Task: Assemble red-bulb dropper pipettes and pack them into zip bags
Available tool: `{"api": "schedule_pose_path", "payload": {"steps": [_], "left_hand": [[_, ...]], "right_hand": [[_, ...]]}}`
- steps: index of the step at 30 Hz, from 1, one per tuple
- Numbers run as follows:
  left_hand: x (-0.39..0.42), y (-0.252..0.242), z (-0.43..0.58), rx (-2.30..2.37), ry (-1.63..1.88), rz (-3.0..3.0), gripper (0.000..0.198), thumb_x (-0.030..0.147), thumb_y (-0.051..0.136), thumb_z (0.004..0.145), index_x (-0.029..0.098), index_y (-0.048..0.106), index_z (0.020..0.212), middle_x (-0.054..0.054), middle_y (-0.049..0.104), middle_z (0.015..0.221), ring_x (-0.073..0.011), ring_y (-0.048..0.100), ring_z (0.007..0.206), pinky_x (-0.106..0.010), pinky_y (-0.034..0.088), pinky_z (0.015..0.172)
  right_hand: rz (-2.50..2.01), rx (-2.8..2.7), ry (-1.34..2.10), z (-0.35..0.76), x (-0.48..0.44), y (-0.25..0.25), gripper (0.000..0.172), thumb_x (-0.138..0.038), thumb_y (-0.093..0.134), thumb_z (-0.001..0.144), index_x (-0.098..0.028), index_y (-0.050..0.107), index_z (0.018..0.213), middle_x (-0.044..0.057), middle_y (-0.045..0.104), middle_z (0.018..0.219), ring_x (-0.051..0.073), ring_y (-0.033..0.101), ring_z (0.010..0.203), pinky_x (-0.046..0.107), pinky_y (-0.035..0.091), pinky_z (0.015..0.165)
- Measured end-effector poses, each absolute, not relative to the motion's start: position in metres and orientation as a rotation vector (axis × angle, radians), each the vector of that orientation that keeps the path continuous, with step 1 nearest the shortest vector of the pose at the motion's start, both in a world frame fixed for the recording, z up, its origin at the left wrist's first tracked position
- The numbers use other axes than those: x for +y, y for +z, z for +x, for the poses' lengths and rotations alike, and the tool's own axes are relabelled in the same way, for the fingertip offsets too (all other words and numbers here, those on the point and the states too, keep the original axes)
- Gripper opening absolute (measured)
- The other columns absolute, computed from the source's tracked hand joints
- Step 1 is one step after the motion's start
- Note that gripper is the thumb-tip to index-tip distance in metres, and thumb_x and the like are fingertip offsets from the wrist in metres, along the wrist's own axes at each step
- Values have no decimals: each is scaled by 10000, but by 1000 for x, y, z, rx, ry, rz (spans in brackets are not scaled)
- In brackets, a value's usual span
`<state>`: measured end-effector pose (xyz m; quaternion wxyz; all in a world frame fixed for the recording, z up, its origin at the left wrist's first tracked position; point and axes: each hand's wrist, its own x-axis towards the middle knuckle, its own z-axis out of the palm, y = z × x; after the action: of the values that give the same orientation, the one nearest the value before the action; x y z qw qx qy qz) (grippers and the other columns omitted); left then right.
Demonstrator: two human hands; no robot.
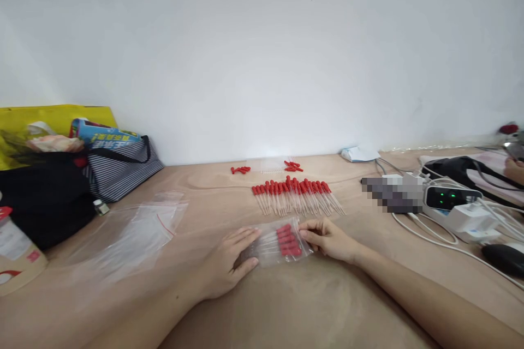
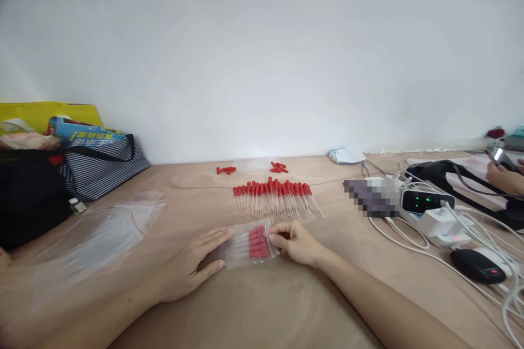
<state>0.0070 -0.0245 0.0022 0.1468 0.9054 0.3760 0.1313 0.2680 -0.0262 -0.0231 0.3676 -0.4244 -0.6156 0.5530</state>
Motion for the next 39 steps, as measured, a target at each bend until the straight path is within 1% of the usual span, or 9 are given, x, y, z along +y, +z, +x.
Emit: {"api": "schedule_pose_path", "payload": {"steps": [4, 8, 12, 15, 18, 22, 28, 31, 39], "left_hand": [[-25, 3, 6, 1096, 344, 2616, 461, 352, 428, 827, 211, 386, 1264, -55, 418, 1303, -231, 357, 1200, -435, 307, 989], [-24, 3, 8, 1093, 463, 2636, 359, 334, 413, 841, 223, 496, 1172, -52, 458, 1271, -228, 377, 1183, -445, 290, 995], [-17, 7, 22, 934, 586, 2618, 325, 281, 390, 859, 197, 522, 1143, -61, 503, 1224, -192, 421, 1151, -381, 344, 972], [-10, 13, 38, 597, 440, 2725, 360, 275, 433, 843, 227, 476, 1197, -41, 456, 1273, -194, 356, 1204, -382, 293, 1004], [-10, 18, 47, 422, 204, 2800, 410, 313, 456, 833, 281, 418, 1240, -13, 339, 1354, -210, 246, 1262, -410, 211, 1036], [-26, 20, 34, 663, 76, 2766, 394, 367, 399, 858, 346, 375, 1250, 18, 229, 1396, -222, 210, 1273, -450, 217, 1022], [-67, 13, -14, 1194, 235, 2711, 380, 385, 383, 859, 393, 366, 1239, 47, 321, 1355, -236, 315, 1229, -452, 307, 979], [-83, 6, -39, 1375, 128, 2713, 417, 426, 396, 840, 415, 329, 1252, 44, 326, 1351, -259, 343, 1211, -474, 330, 955], [-36, -9, -24, 1956, 252, 2516, 562, 539, 383, 780, 232, 423, 1250, -104, 304, 1365, -347, 237, 1241, -531, 265, 945]], "right_hand": [[-1231, -1511, 1381, 267, -27, -18, 404, -541, 457, 732, -159, 533, 625, -81, 383, 378, 34, 290, 319, 162, 215, 332], [-1280, -1411, 1335, 261, -27, -18, 365, -473, 603, 635, -160, 512, 799, -78, 453, 470, 45, 361, 366, 164, 247, 345], [-1158, -1316, 1305, 256, -27, -27, 549, -351, 711, 520, -174, 431, 958, -71, 488, 578, 64, 423, 472, 189, 337, 445], [-1096, -1294, 1222, 255, -26, -34, 604, -304, 720, 507, -191, 393, 1003, -82, 436, 607, 62, 398, 492, 197, 335, 469], [-1116, -1353, 1125, 257, -26, -38, 555, -290, 707, 539, -198, 408, 997, -83, 382, 611, 55, 356, 489, 195, 310, 465], [-1166, -1447, 1098, 260, -27, -39, 396, -364, 640, 630, -194, 459, 938, -65, 396, 620, 58, 347, 473, 206, 295, 454], [-1216, -1539, 1043, 261, -29, -37, 283, -383, 588, 685, -173, 516, 862, -35, 453, 631, 70, 380, 506, 216, 317, 491], [-1233, -1560, 1034, 262, -29, -37, 271, -368, 574, 697, -169, 524, 874, -25, 470, 649, 76, 394, 526, 218, 328, 507], [-1263, -1613, 968, 263, -29, -40, 256, -341, 558, 716, -172, 531, 907, -12, 503, 677, 85, 434, 543, 221, 359, 520]]}}
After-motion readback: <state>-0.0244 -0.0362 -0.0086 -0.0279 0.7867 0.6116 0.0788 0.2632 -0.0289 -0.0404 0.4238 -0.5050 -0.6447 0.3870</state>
